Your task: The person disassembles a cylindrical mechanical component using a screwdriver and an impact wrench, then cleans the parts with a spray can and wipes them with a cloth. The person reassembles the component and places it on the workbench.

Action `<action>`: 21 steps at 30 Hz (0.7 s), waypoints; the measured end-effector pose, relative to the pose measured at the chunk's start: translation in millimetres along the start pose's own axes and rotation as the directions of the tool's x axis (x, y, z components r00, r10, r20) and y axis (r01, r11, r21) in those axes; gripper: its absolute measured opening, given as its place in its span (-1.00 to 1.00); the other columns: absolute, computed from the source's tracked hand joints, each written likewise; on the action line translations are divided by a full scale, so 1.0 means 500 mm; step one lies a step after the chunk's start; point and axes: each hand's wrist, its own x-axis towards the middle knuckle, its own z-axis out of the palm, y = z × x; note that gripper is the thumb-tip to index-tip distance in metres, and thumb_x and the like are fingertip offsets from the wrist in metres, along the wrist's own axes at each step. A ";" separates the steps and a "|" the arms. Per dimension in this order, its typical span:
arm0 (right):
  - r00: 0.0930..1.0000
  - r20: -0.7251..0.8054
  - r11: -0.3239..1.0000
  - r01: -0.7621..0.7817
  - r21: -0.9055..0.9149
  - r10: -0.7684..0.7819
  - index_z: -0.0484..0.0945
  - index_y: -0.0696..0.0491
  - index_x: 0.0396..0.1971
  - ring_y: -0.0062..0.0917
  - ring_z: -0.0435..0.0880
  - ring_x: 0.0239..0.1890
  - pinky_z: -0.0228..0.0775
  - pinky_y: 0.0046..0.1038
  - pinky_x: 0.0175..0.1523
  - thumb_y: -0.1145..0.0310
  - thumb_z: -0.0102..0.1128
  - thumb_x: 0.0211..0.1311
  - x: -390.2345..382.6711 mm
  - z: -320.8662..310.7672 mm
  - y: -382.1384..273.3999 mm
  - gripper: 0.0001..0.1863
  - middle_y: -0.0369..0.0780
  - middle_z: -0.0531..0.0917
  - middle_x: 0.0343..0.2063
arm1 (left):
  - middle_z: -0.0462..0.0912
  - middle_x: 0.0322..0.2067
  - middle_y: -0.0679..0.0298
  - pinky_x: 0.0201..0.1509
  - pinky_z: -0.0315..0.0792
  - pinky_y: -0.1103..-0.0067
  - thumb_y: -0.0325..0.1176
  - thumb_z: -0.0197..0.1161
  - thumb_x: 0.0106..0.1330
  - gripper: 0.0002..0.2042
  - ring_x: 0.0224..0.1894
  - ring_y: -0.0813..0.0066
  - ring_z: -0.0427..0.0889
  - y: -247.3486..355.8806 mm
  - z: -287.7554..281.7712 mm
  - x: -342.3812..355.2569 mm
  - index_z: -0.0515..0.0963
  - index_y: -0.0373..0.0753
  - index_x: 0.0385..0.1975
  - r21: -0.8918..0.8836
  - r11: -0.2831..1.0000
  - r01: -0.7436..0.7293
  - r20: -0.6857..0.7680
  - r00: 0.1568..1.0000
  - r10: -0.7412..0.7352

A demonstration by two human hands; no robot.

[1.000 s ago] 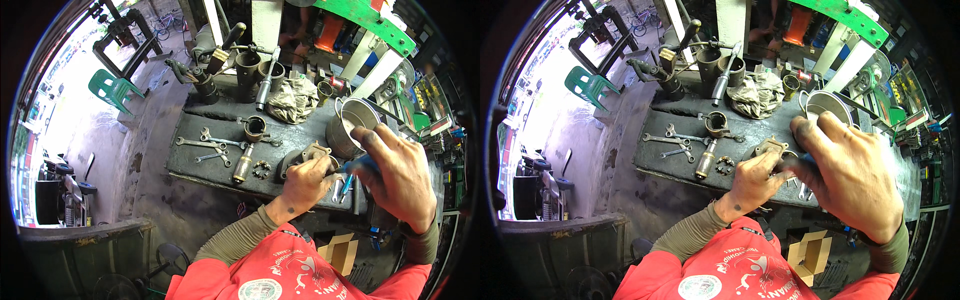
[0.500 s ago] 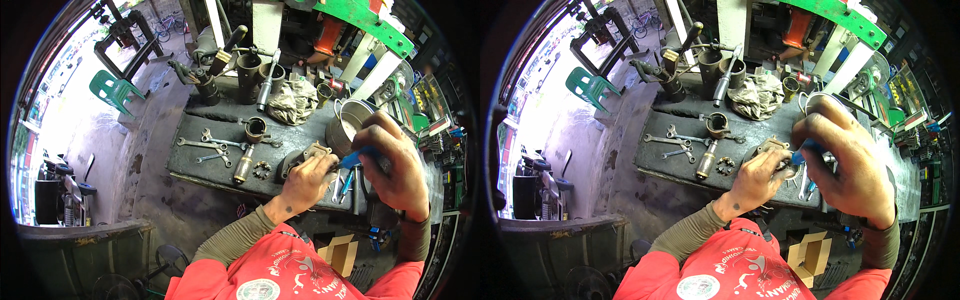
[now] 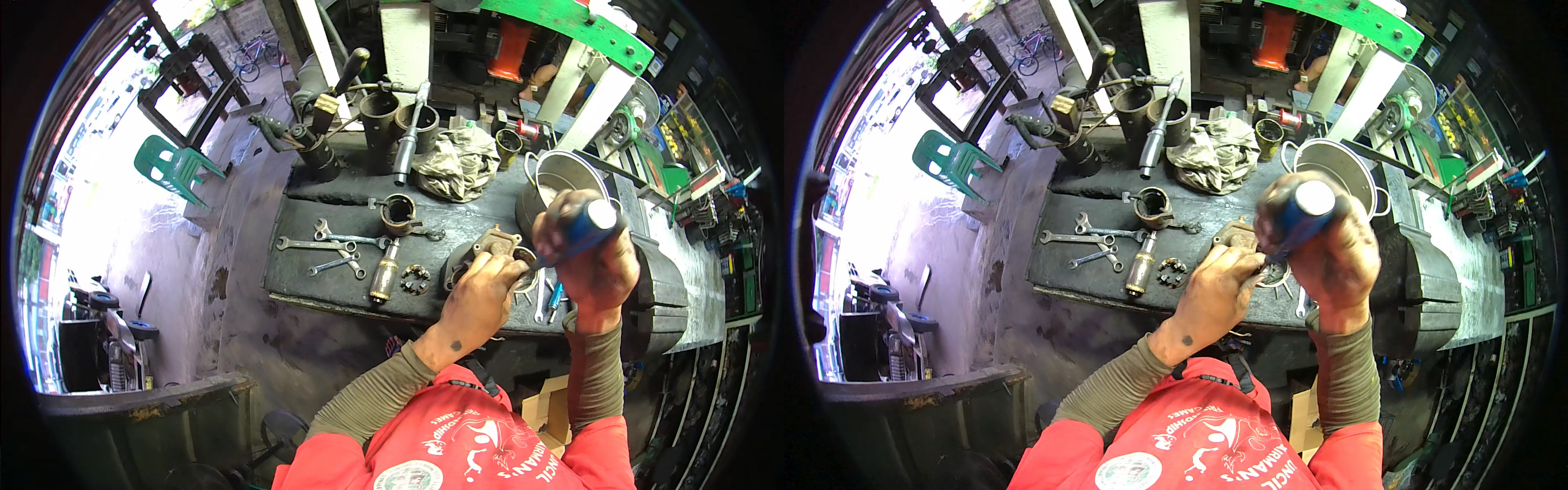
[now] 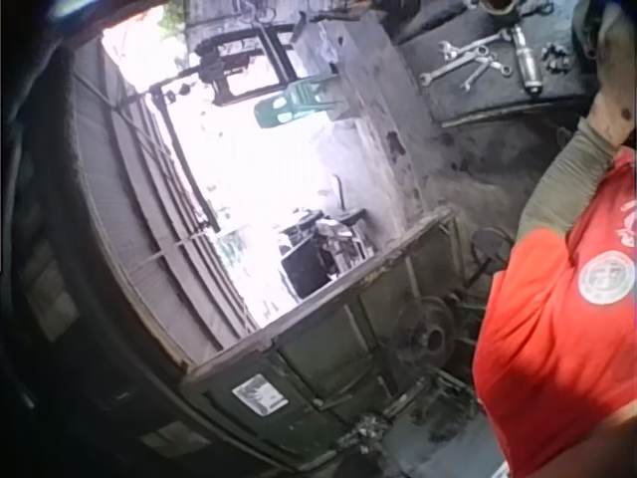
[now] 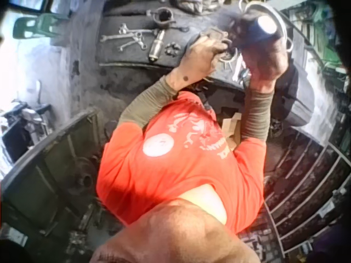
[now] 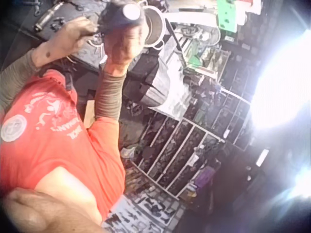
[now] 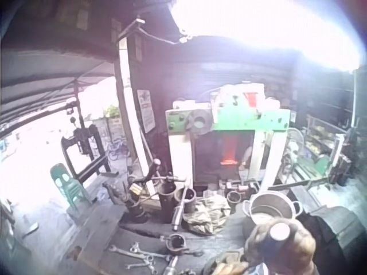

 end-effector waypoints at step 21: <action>0.811 -0.467 0.169 -0.546 -0.820 0.353 0.70 0.23 0.08 -0.05 0.77 0.09 0.52 -0.15 0.23 -0.03 0.38 0.39 0.115 -0.365 0.419 -0.42 0.15 0.78 -0.07 | 0.65 -0.28 0.11 0.01 0.56 0.29 -0.46 0.41 0.32 -0.80 -0.18 0.06 0.64 0.040 -0.015 0.011 0.66 -0.30 -0.10 0.236 0.971 0.047 0.112 0.991 -0.075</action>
